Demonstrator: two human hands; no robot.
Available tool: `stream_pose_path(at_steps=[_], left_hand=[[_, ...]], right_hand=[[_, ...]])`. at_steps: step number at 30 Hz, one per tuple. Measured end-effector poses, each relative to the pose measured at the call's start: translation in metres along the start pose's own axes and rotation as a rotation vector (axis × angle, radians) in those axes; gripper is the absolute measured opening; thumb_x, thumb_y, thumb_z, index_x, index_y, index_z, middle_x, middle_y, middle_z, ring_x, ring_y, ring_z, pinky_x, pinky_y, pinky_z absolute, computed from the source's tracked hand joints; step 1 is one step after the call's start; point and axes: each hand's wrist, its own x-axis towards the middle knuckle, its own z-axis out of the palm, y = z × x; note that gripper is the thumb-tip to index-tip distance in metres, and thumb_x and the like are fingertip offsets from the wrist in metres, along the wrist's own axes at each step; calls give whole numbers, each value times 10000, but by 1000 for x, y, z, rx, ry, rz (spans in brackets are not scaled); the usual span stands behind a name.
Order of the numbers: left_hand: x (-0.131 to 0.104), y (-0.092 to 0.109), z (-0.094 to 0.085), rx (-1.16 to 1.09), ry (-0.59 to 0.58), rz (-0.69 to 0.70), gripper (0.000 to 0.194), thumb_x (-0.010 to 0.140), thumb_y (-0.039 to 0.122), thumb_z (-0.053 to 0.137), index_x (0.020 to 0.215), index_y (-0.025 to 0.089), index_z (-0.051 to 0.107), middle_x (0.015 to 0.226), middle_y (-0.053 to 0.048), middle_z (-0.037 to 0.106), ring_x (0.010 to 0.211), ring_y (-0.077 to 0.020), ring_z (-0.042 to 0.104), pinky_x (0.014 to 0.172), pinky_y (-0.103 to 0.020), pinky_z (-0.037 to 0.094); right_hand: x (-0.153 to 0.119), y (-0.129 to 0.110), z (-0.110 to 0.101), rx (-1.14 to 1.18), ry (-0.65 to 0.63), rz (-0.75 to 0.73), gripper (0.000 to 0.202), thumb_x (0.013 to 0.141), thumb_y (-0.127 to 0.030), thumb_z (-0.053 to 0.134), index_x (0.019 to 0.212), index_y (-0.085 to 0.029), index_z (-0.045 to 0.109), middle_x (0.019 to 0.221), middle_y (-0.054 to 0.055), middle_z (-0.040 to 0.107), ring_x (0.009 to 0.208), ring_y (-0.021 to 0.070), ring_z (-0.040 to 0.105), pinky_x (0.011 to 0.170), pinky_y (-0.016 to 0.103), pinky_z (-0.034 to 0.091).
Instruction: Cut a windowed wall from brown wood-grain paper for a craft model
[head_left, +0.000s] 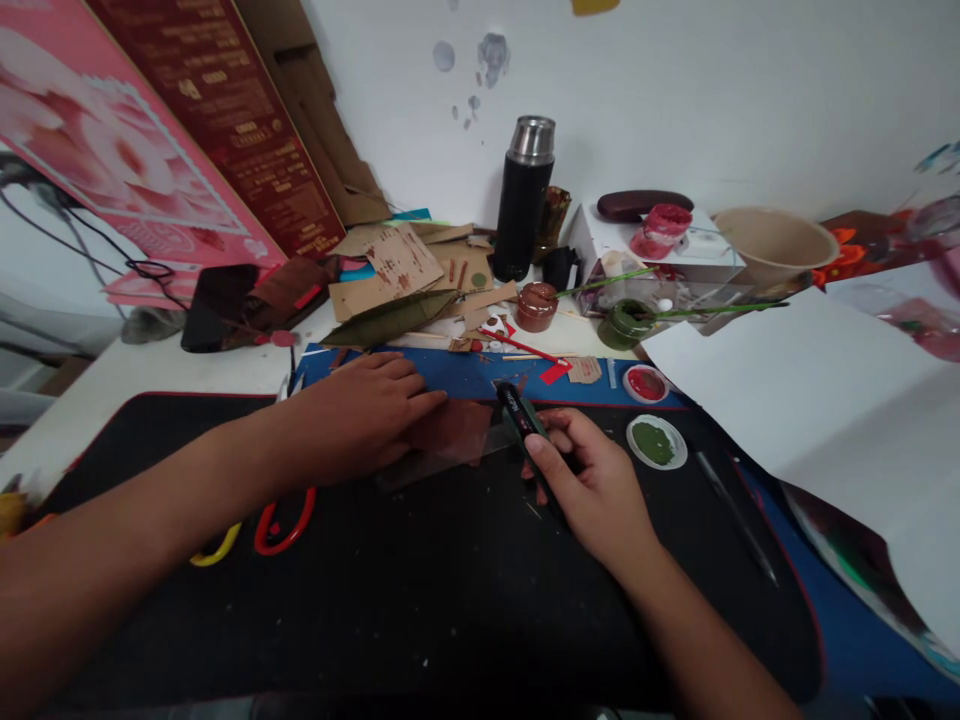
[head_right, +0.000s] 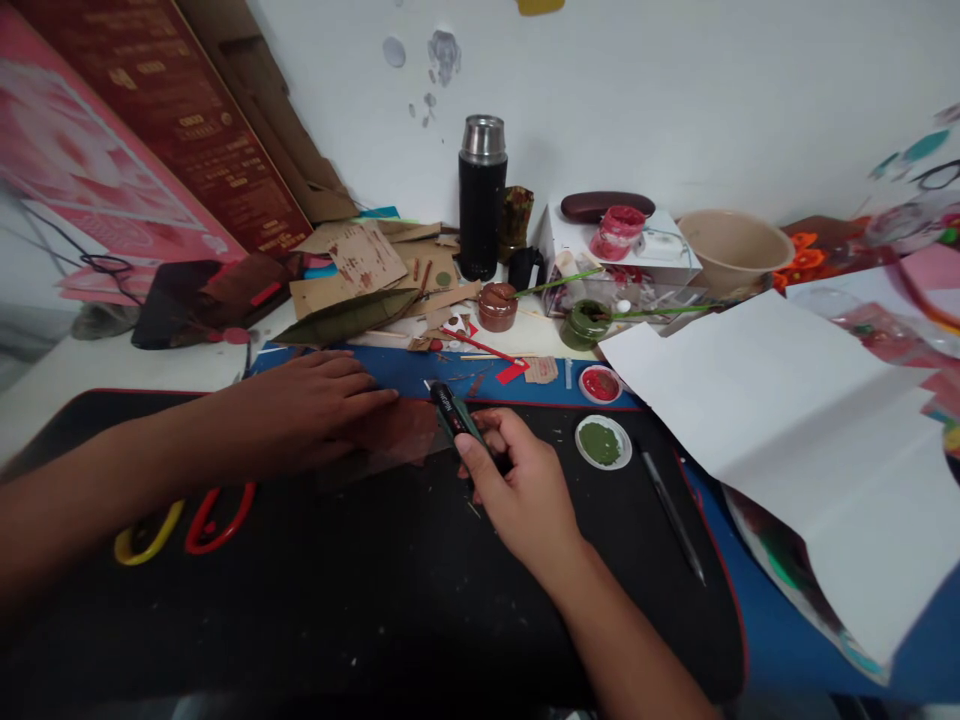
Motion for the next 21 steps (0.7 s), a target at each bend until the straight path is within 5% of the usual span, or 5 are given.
stream_pose_path(at_steps=[4, 13, 18, 21], left_hand=[[-11, 4, 2, 36, -6, -58, 489, 854, 380, 743, 1306, 208, 665, 1110, -117, 716, 1044, -320, 644, 936, -452, 484], [-28, 4, 16, -88, 87, -123, 464, 961, 456, 643, 1361, 222, 632, 1256, -117, 687, 1150, -314, 623, 1054, -477, 431], [-34, 36, 16, -154, 215, -251, 496, 1012, 569, 539, 1336, 201, 613, 1285, -123, 665, 1206, -309, 602, 1052, -467, 461], [-37, 62, 21, -159, 180, -263, 479, 959, 622, 605, 1153, 188, 664, 1146, -118, 689, 1098, -335, 630, 946, -491, 502]], right_hand=[[0, 0, 0, -23, 3, -8, 294, 1020, -507, 608, 1143, -240, 628, 724, -38, 624, 582, 131, 627, 503, 231, 504], [0, 1, 1, -83, -9, 2, 308, 1011, -513, 612, 1148, -237, 631, 740, -22, 652, 572, 136, 641, 484, 219, 502], [0, 2, 1, -87, -11, 0, 308, 1010, -507, 607, 1149, -233, 635, 746, -13, 661, 576, 140, 650, 490, 222, 523], [0, 1, 1, -131, -6, -7, 302, 1008, -501, 609, 1146, -234, 642, 738, -13, 640, 629, 157, 688, 492, 215, 527]])
